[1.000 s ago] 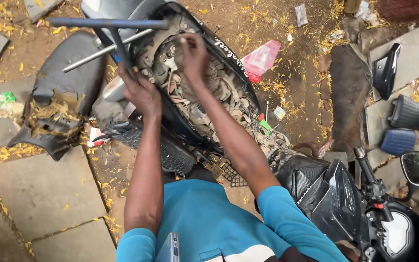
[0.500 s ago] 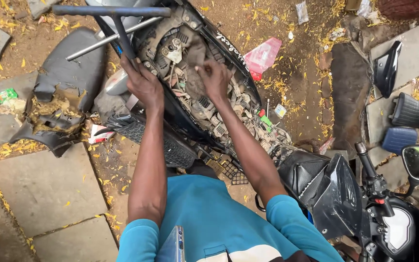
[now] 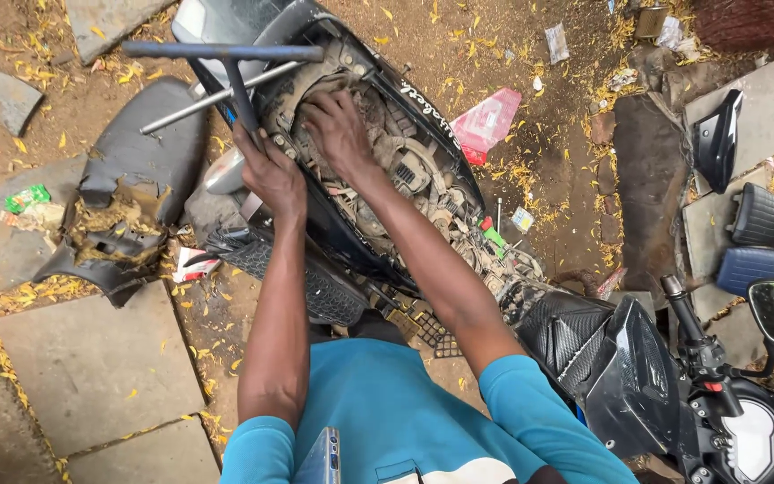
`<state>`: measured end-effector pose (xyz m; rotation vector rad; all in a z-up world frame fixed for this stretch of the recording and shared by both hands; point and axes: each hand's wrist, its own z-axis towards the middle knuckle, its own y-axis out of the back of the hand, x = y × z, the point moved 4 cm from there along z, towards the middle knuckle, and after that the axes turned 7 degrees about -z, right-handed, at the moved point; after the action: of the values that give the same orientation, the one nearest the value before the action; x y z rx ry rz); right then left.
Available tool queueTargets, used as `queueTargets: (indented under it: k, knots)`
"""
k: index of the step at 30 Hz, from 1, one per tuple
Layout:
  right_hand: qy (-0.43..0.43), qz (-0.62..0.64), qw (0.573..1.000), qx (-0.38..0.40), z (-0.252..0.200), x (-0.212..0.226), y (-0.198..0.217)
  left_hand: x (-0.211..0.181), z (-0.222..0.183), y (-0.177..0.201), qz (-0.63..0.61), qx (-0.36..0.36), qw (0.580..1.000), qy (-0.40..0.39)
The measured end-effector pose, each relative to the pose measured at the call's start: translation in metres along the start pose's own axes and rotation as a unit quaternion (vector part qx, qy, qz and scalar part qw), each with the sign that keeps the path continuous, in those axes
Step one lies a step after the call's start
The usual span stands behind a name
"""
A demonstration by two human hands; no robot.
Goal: Cleaning and repairing internal components of a motorcycle using tools.
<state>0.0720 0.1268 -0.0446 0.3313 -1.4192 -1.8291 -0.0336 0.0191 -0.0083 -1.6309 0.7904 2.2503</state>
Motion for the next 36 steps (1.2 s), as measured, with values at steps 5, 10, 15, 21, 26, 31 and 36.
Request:
queueTargets:
  k: [5,10,15,21,26,31,36]
  knots:
    - [0.025,-0.13,0.99,0.037,0.006,0.01,0.004,-0.007,-0.004,0.002,0.011,-0.001,1.0,0.006]
    - [0.01,-0.065,0.989,0.133,0.01,0.001,0.011,0.0,-0.003,0.001,0.009,0.015,1.0,0.016]
    - [0.063,0.052,0.991,0.108,-0.011,-0.016,0.001,-0.006,-0.004,0.003,0.015,-0.007,1.0,-0.018]
    - [-0.102,-0.002,0.994,-0.048,-0.02,-0.023,-0.011,-0.015,0.0,0.001,-0.004,0.002,1.0,-0.012]
    - [-0.005,-0.119,0.988,0.094,-0.033,-0.033,-0.01,-0.004,-0.005,0.0,0.026,-0.008,0.999,-0.018]
    - [0.035,0.0,0.991,0.125,-0.062,-0.049,0.018,-0.017,0.003,0.01,0.035,0.004,0.999,0.007]
    - [-0.281,0.285,0.916,-0.011,-0.146,-0.082,0.064,-0.019,0.002,0.007,0.002,0.01,1.0,0.01]
